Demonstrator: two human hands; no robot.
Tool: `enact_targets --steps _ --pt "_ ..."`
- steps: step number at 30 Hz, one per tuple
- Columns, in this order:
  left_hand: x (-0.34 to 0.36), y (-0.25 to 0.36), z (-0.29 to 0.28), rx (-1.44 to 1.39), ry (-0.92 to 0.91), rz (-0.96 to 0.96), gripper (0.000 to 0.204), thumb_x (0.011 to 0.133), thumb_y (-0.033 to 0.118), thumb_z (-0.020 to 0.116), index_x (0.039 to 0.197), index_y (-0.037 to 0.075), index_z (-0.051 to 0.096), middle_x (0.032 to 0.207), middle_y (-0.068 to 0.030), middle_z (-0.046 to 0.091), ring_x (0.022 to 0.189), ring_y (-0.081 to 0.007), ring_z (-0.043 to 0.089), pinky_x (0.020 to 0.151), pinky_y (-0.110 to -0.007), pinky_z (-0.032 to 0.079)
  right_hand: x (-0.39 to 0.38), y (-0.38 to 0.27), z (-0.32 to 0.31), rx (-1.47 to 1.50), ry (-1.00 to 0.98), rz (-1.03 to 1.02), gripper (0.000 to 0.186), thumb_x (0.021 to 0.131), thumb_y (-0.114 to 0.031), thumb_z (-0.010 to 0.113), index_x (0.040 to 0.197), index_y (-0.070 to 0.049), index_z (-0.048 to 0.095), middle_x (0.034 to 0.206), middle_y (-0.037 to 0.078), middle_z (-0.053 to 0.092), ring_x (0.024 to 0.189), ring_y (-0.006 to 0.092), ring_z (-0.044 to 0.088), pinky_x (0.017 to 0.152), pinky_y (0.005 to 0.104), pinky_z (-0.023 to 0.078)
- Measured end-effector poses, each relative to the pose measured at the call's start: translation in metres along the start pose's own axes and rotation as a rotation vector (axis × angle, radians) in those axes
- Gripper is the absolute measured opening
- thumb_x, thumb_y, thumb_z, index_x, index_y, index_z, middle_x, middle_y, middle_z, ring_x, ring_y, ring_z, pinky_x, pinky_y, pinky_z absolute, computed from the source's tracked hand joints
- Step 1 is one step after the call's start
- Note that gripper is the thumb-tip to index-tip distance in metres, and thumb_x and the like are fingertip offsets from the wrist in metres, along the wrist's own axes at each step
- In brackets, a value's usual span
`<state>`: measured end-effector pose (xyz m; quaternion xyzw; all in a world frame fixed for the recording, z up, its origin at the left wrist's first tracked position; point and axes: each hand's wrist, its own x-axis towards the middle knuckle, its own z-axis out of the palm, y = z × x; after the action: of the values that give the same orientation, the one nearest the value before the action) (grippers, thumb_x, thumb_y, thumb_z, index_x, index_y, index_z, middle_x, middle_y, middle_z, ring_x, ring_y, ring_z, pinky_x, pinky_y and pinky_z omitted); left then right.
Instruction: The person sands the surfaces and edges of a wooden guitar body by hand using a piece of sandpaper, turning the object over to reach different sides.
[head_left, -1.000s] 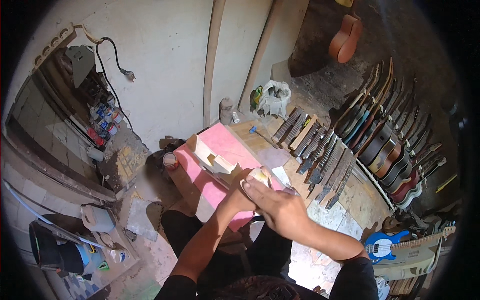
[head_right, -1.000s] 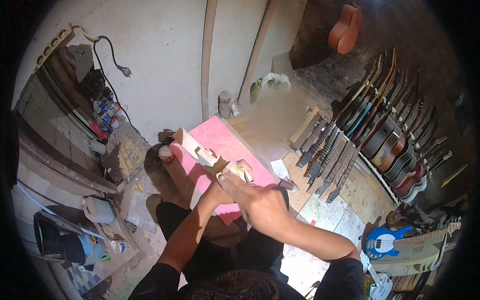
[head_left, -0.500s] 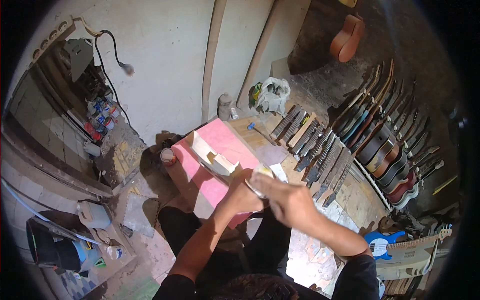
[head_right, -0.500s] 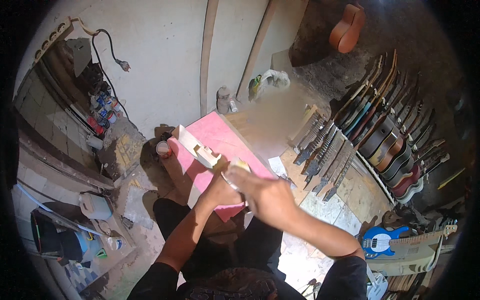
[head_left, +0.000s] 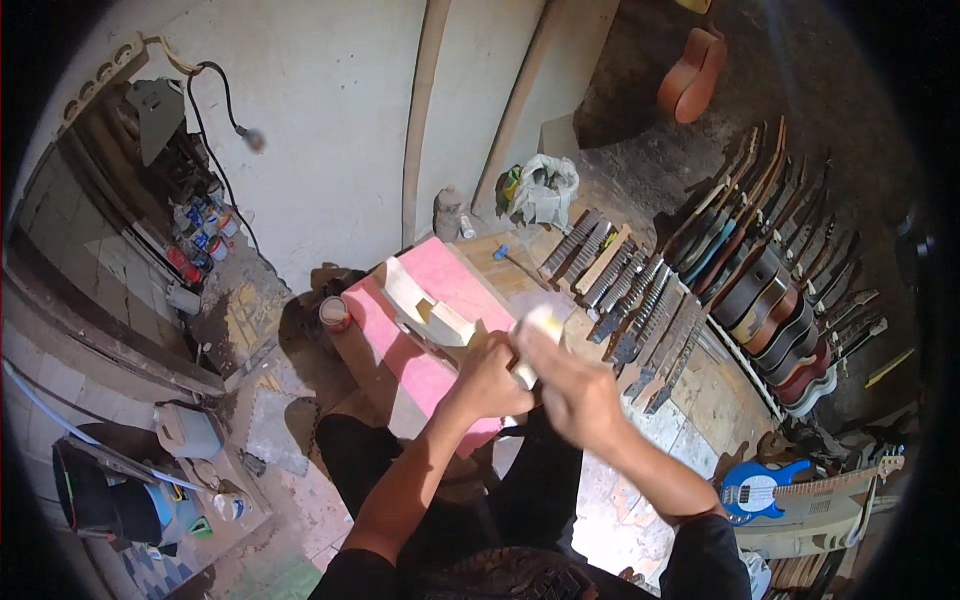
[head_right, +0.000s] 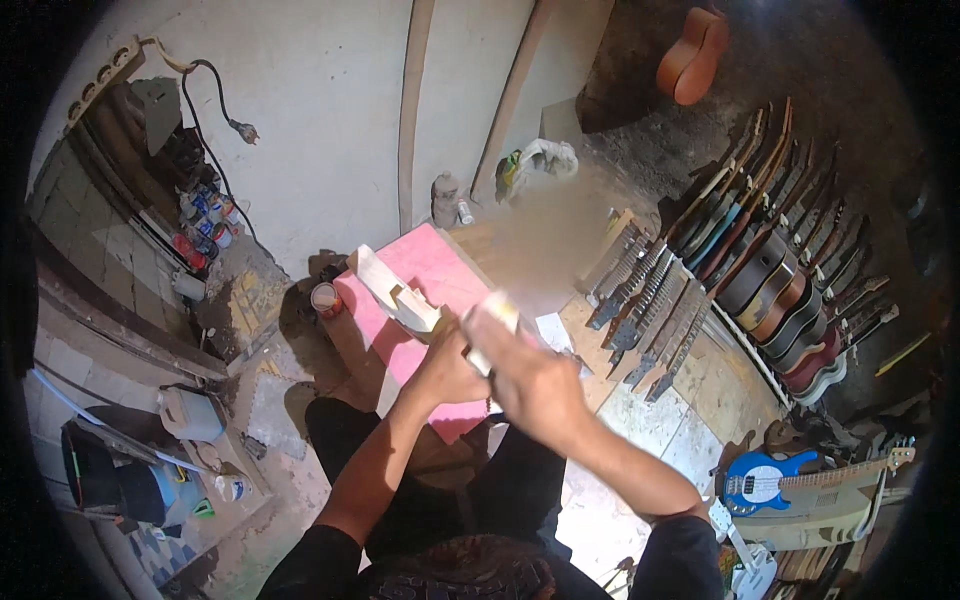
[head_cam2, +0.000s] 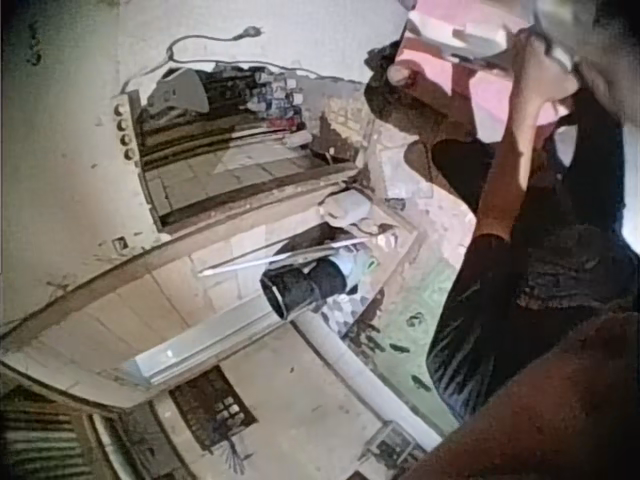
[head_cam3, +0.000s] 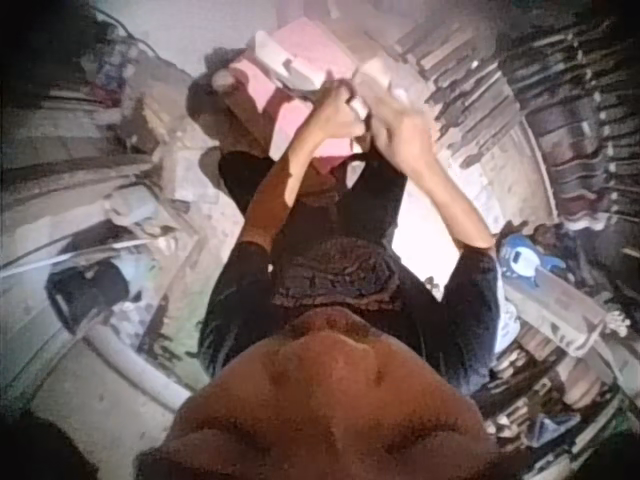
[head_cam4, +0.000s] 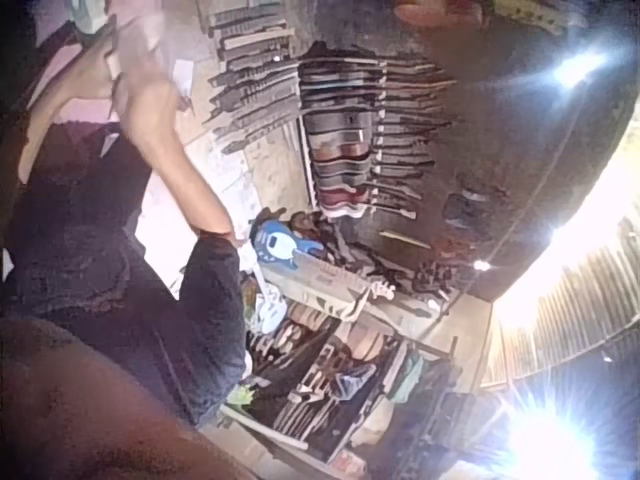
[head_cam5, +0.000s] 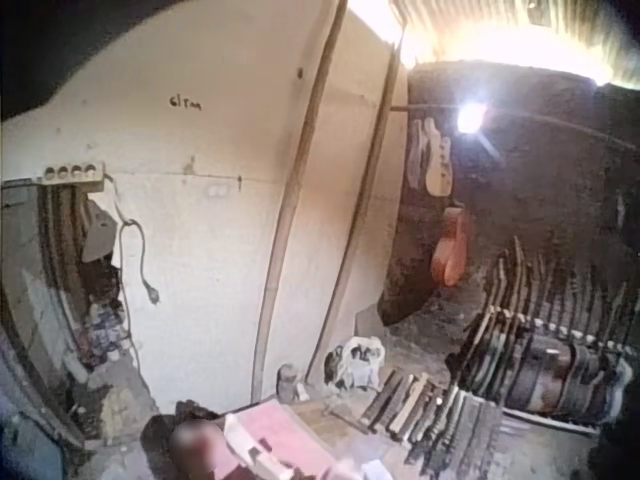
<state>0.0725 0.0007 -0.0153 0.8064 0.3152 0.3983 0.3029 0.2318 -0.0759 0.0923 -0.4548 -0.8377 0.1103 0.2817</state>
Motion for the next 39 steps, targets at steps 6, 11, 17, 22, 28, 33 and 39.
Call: enact_targets --steps 6,11,17,22,28,33,39 --pt "0.009 0.022 -0.017 -0.081 0.028 -0.027 0.029 0.071 0.02 0.079 0.096 0.006 0.071 0.09 -0.0168 0.074 0.088 -0.0424 0.071 0.077 -0.051 0.055 0.014 0.019 0.009 0.005 0.25 -0.041 0.067 0.078 0.007 0.068 0.142 -0.012 0.068 0.143 0.016 0.067 0.077 0.0316 0.077 0.074 0.0365 0.064" --pt "0.005 0.004 -0.003 -0.133 0.003 0.003 0.031 0.07 0.02 0.081 0.093 0.005 0.068 0.088 -0.0163 0.073 0.084 -0.0411 0.07 0.075 -0.048 0.055 -0.002 0.017 0.007 -0.025 0.069 0.015 0.065 0.079 0.006 0.065 0.142 -0.011 0.066 0.141 0.018 0.066 0.107 0.0382 0.074 0.086 0.0422 0.063" --pt "0.008 0.017 -0.011 -0.115 0.024 -0.095 0.03 0.069 0.022 0.082 0.092 0.007 0.069 0.089 -0.0155 0.073 0.083 -0.0407 0.07 0.075 -0.049 0.056 0.008 0.023 -0.003 0.022 0.188 -0.01 0.066 0.079 0.008 0.063 0.142 -0.011 0.066 0.143 0.016 0.066 0.105 0.0343 0.076 0.087 0.0393 0.064" --pt "0.0 -0.011 0.014 -0.123 0.031 0.025 0.03 0.07 0.02 0.081 0.096 0.008 0.07 0.092 -0.0138 0.073 0.09 -0.0388 0.071 0.077 -0.047 0.057 -0.001 0.015 0.001 0.099 0.025 -0.027 0.068 0.078 0.013 0.058 0.143 -0.007 0.065 0.145 0.021 0.064 0.122 0.0381 0.07 0.103 0.0415 0.059" --pt "0.004 0.008 0.0 -0.16 -0.02 0.003 0.034 0.066 0.018 0.082 0.096 0.008 0.069 0.088 -0.014 0.072 0.085 -0.0397 0.07 0.075 -0.047 0.055 -0.005 0.013 0.001 -0.038 -0.032 -0.054 0.065 0.078 0.01 0.058 0.14 -0.006 0.067 0.141 0.019 0.067 0.11 0.0354 0.075 0.098 0.0385 0.061" --pt "0.011 0.02 -0.011 -0.067 0.073 -0.035 0.038 0.065 0.024 0.086 0.095 0.008 0.068 0.085 -0.0159 0.072 0.082 -0.0422 0.07 0.075 -0.05 0.055 0.016 0.024 -0.039 0.175 0.141 0.105 0.064 0.079 0.01 0.051 0.139 -0.004 0.067 0.141 0.022 0.066 0.13 0.0369 0.064 0.111 0.0404 0.051" --pt "0.014 0.023 -0.004 0.153 0.035 0.066 0.046 0.069 0.03 0.087 0.103 0.004 0.071 0.093 -0.0187 0.075 0.092 -0.0409 0.073 0.083 -0.049 0.058 0.01 0.009 -0.035 0.038 -0.159 0.116 0.06 0.073 0.01 0.059 0.13 -0.005 0.073 0.131 0.017 0.072 0.115 0.0383 0.072 0.098 0.042 0.06"
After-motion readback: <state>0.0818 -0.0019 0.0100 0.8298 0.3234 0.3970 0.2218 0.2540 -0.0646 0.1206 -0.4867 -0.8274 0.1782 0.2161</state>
